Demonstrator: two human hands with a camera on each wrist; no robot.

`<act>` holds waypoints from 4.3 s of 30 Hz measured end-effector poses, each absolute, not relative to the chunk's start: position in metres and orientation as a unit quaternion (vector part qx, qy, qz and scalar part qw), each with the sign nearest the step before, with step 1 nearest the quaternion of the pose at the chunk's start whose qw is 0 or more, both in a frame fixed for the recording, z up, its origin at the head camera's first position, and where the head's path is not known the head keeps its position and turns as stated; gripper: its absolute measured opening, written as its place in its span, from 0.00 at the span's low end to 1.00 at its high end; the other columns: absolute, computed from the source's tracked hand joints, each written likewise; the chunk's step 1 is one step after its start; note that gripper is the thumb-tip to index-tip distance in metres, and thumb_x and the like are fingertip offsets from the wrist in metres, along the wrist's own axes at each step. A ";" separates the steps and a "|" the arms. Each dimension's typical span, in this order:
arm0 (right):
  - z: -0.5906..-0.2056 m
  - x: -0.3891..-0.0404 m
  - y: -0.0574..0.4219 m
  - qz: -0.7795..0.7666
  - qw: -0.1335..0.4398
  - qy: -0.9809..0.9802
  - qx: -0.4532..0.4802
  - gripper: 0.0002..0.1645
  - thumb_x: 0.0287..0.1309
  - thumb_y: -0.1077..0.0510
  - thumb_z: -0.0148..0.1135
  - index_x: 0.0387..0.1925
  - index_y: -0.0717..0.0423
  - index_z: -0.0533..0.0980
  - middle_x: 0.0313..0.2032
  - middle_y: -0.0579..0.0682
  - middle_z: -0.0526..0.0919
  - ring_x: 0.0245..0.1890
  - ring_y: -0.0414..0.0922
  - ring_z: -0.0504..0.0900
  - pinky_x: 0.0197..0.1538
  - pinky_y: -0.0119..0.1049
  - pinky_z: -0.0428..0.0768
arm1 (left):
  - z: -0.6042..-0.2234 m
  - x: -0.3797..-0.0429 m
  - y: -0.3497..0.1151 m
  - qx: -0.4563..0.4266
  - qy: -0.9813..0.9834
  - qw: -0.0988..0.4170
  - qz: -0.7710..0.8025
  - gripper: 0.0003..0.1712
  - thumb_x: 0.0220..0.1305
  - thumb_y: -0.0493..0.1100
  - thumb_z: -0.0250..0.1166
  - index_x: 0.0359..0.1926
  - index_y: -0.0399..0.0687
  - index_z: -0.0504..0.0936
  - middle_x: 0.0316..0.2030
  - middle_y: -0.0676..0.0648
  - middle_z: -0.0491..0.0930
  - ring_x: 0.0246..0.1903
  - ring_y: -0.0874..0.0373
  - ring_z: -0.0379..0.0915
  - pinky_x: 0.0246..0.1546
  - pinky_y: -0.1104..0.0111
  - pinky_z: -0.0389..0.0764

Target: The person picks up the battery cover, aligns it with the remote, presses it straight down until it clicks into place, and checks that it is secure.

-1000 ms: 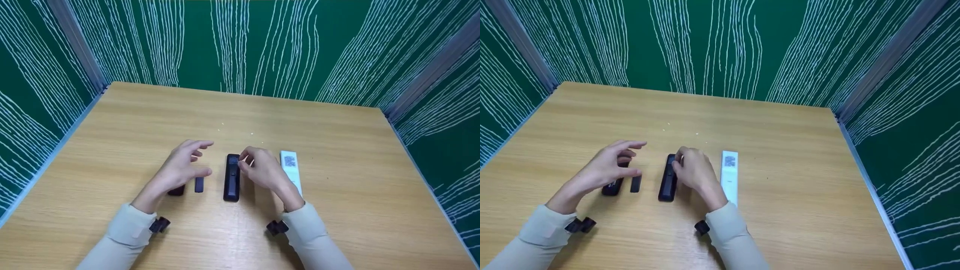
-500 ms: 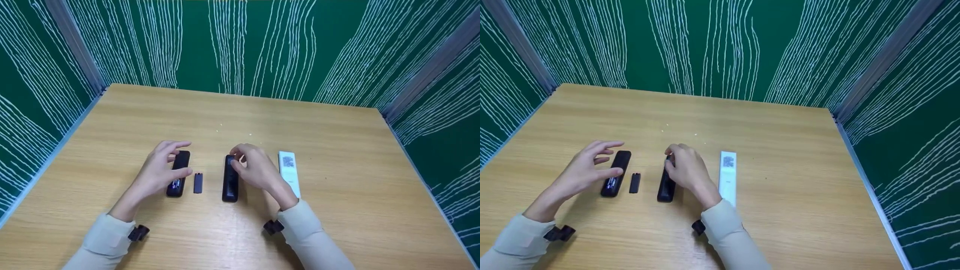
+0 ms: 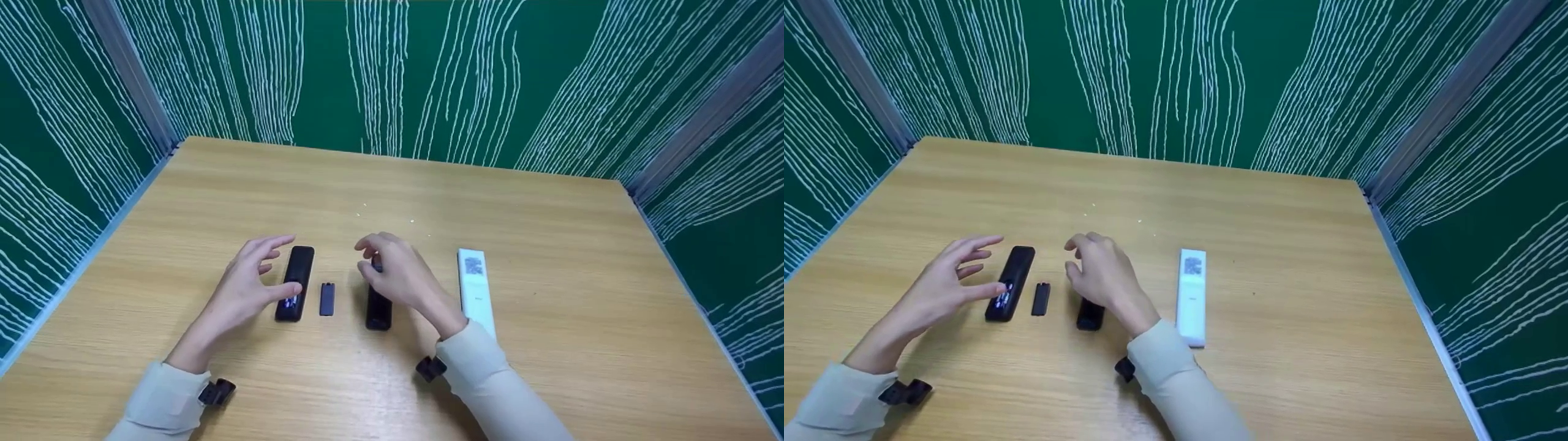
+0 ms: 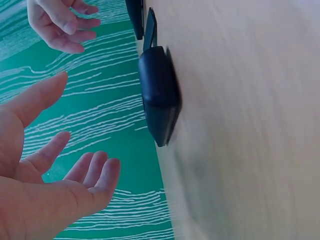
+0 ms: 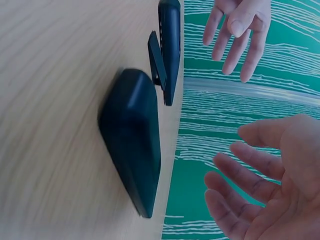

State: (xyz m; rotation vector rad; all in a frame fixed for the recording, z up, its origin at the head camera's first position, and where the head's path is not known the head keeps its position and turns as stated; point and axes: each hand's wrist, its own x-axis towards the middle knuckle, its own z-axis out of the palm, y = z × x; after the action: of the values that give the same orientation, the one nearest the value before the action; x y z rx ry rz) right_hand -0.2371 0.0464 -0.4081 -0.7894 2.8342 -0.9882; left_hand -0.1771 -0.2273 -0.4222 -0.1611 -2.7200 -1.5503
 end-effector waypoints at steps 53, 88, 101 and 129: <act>-0.418 -0.237 0.012 -0.307 0.025 0.903 -0.299 0.18 0.70 0.58 0.66 0.58 0.58 0.83 0.49 0.54 0.86 0.47 0.53 0.87 0.47 0.42 0.85 | -0.437 -0.178 -0.241 -0.018 -0.797 -0.197 -0.570 0.55 0.60 0.26 0.73 0.83 0.40 0.56 0.76 0.26 0.55 0.75 0.32 0.59 0.76 0.48 0.66; -0.429 -0.255 0.008 -0.273 0.053 0.917 -0.287 0.17 0.71 0.57 0.66 0.57 0.58 0.84 0.46 0.53 0.88 0.44 0.48 0.85 0.49 0.41 0.86 | -0.440 -0.179 -0.239 -0.016 -0.803 -0.193 -0.563 0.54 0.57 0.19 0.69 0.83 0.38 0.57 0.74 0.28 0.55 0.73 0.30 0.60 0.75 0.50 0.69; -0.435 -0.254 0.002 -0.237 0.074 0.925 -0.289 0.13 0.71 0.55 0.66 0.51 0.56 0.86 0.42 0.51 0.88 0.40 0.44 0.84 0.47 0.38 0.84 | -0.439 -0.179 -0.240 -0.017 -0.807 -0.191 -0.559 0.55 0.57 0.19 0.70 0.82 0.38 0.57 0.73 0.28 0.56 0.74 0.31 0.60 0.76 0.51 0.68; -0.444 -0.248 -0.009 -0.220 0.079 0.928 -0.291 0.07 0.66 0.53 0.72 0.37 0.52 0.88 0.32 0.43 0.87 0.31 0.39 0.77 0.42 0.35 0.80 | -0.440 -0.180 -0.241 -0.029 -0.807 -0.188 -0.559 0.57 0.53 0.18 0.70 0.82 0.34 0.55 0.72 0.26 0.54 0.72 0.28 0.60 0.73 0.51 0.71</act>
State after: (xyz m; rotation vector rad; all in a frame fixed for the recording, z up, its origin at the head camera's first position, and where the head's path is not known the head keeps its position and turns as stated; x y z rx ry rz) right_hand -0.2479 -0.0091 -0.4438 -0.8702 2.7768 -0.6590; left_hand -0.1801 -0.2414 -0.4397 -0.1040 -2.8913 -2.0050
